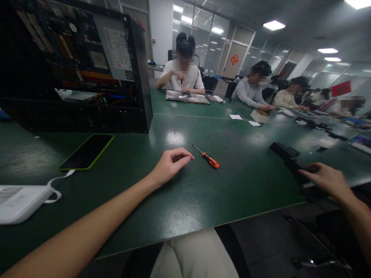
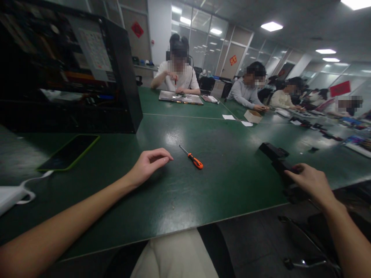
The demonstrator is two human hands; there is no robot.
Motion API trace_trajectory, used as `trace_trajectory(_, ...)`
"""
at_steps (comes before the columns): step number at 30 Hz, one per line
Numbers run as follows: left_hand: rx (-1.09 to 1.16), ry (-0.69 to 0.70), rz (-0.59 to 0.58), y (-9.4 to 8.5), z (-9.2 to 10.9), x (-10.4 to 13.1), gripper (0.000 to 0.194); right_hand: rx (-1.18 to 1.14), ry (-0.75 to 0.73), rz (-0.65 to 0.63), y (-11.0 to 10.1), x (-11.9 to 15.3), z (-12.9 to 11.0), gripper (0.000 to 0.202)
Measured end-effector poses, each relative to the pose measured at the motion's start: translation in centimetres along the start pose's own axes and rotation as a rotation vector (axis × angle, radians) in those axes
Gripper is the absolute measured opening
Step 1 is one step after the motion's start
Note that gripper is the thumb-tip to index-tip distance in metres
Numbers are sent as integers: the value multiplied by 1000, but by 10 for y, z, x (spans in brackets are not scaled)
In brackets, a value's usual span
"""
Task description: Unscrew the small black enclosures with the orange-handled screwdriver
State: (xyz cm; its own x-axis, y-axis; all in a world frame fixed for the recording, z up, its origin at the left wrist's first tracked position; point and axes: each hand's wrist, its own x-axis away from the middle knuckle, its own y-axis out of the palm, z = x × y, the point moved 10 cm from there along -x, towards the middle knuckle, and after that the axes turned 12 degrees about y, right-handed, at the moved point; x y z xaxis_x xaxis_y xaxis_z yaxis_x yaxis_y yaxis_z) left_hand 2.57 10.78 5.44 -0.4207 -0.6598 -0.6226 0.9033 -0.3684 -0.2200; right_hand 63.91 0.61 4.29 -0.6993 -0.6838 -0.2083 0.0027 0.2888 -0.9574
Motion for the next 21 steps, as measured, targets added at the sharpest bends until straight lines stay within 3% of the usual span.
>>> trace_trajectory(5,0,-59,63,-6,-7,1,21,-161,-143,48,-31,37,-64,54)
trace_trajectory(10,8,-55,145,-14,-14,3,29,-338,-535,-87,-41,122,-185,50)
trace_trajectory(12,66,-22,165,-14,-14,2,46,-379,-703,-155,-39,163,-240,48)
trace_trajectory(14,120,-3,146,-10,-14,1,61,-431,-998,-271,-33,213,-300,36)
trace_trajectory(16,119,-13,88,-4,-14,2,63,-437,-1206,-367,-22,252,-347,29)
trace_trajectory(19,2,-45,-14,3,-15,4,54,-420,-1330,-457,1,278,-393,25)
trace_trajectory(21,-100,-62,-54,5,-15,5,45,-429,-1371,-494,11,283,-408,26)
